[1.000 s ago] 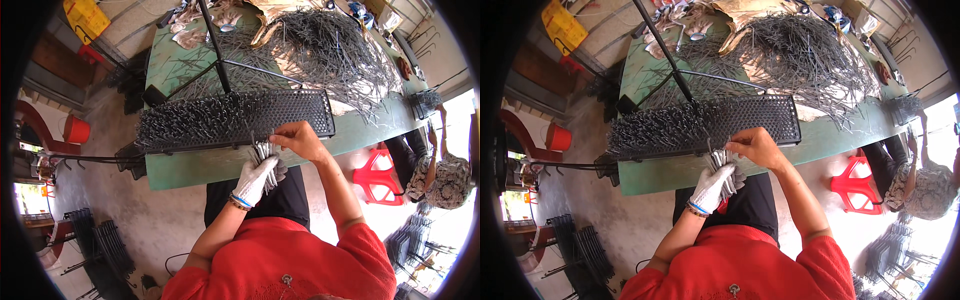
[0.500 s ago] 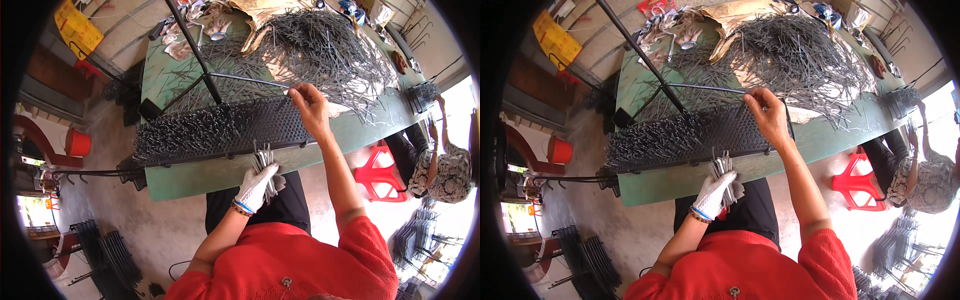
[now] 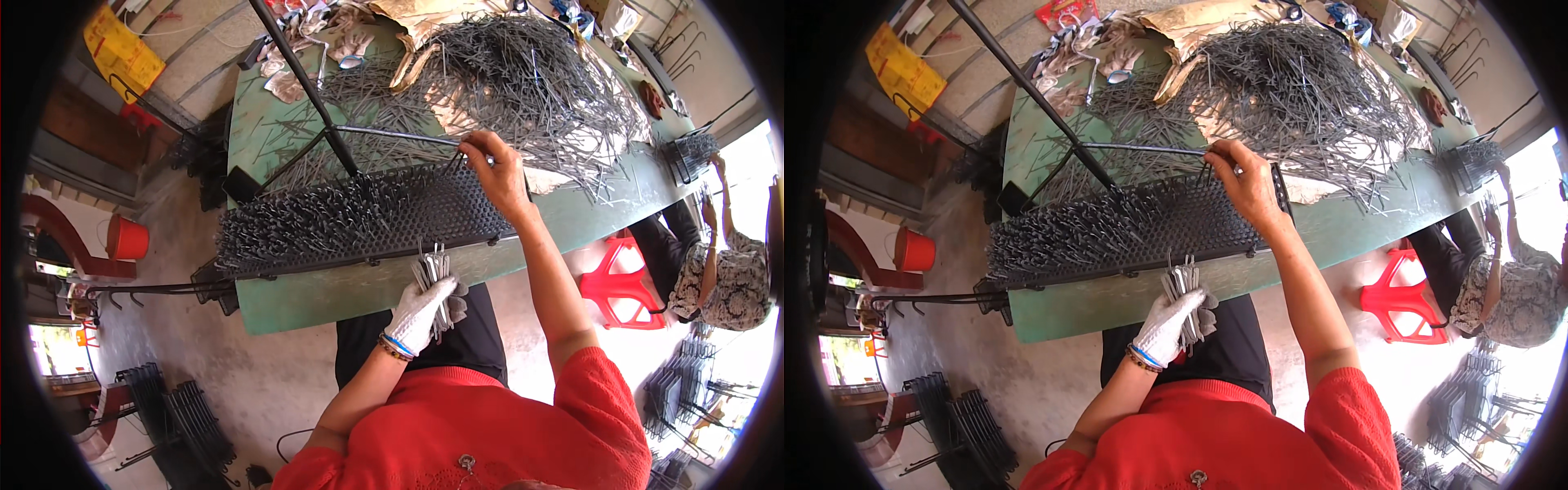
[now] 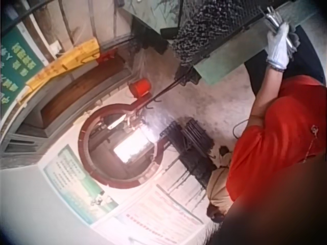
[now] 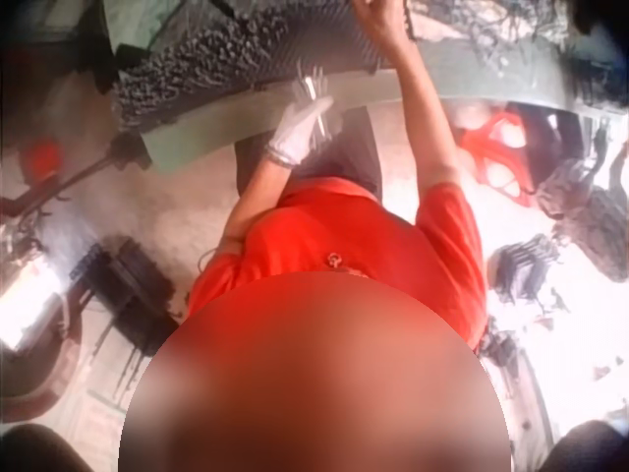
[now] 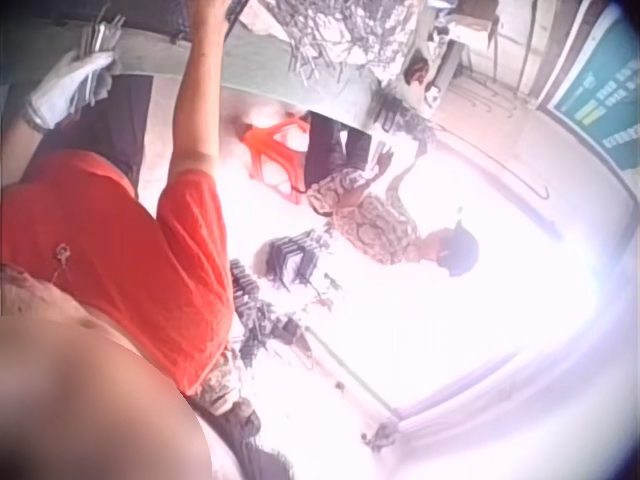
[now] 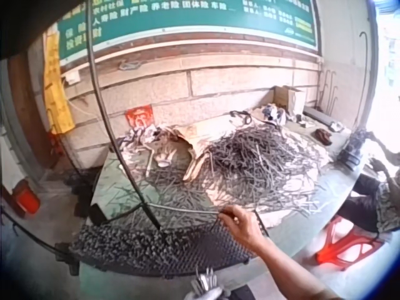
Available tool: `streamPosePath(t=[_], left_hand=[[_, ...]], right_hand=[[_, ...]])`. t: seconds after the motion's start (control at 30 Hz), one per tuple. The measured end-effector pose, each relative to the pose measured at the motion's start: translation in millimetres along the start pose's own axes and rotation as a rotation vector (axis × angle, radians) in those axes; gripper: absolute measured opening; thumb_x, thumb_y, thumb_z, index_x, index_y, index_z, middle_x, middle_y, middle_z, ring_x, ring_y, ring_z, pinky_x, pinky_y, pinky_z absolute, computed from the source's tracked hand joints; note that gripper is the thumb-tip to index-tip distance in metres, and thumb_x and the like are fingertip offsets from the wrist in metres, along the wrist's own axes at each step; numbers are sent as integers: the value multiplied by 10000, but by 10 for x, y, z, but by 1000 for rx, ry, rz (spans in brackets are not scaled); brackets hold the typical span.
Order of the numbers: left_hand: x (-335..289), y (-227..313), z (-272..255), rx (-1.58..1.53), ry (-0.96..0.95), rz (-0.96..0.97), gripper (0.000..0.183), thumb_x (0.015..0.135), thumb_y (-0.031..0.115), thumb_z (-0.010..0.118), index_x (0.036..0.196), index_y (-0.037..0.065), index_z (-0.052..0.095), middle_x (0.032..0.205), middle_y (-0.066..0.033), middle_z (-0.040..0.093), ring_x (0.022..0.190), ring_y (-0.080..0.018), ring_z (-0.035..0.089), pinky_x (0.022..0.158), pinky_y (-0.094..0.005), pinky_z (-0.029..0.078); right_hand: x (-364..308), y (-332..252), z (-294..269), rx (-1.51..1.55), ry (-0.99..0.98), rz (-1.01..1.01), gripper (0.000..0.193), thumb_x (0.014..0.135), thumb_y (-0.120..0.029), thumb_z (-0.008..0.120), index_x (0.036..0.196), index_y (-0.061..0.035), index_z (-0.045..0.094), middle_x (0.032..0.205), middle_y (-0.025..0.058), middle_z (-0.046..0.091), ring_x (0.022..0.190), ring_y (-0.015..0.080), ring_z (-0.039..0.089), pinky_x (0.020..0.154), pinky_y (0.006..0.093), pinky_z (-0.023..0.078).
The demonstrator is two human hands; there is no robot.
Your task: Inserting and organizing metal wires into a perforated mesh frame.
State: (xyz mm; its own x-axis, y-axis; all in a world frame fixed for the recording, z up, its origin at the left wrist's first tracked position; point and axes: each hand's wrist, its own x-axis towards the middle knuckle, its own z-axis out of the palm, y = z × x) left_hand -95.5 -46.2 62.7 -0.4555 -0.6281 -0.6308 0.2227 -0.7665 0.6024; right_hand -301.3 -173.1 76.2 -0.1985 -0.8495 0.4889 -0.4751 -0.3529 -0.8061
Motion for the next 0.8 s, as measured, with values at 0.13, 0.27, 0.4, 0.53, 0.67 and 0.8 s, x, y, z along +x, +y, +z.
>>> streamPosePath(t=[0.13,0.27,0.4,0.53,0.67,0.8], left_hand=[[-7,-3,1,-1,-1,-6,167,906,176,581,1005,42,595,867,-86,662,657,-145,649,583,-295,568],[-13,-2,9,-3,-2,-2,165,907,173,578,1008,44,595,866,-84,661,660,-146,648,584,-295,567],[-17,-14,15,-6,4,-16,167,907,174,578,1012,46,594,865,-82,661,666,-146,648,589,-297,568],[-7,-19,10,3,11,-25,169,905,176,579,1014,48,594,865,-81,661,667,-147,648,590,-301,571],[8,-20,11,2,15,-29,169,904,176,581,1016,49,594,867,-81,662,668,-146,649,586,-301,571],[23,-49,-13,-9,0,-20,167,906,174,579,1018,52,593,869,-80,663,668,-144,650,581,-297,571]], right_hand=[[24,19,-14,20,-11,10,152,872,-68,650,991,16,607,828,77,675,685,102,613,619,248,494],[56,10,12,-10,-3,-31,149,870,-70,652,983,15,605,817,78,671,692,103,615,622,250,494],[61,89,75,9,-52,-37,150,862,-91,662,970,0,612,840,98,671,727,152,639,655,275,502],[68,84,71,-9,-87,-66,154,858,-109,664,970,-12,619,864,122,668,757,202,655,673,294,504],[73,92,75,-53,-85,-158,153,861,-110,661,969,-12,618,858,124,665,747,207,652,672,298,505],[33,99,91,12,-81,4,140,852,-88,667,955,-6,620,859,118,671,752,201,658,685,297,511]])
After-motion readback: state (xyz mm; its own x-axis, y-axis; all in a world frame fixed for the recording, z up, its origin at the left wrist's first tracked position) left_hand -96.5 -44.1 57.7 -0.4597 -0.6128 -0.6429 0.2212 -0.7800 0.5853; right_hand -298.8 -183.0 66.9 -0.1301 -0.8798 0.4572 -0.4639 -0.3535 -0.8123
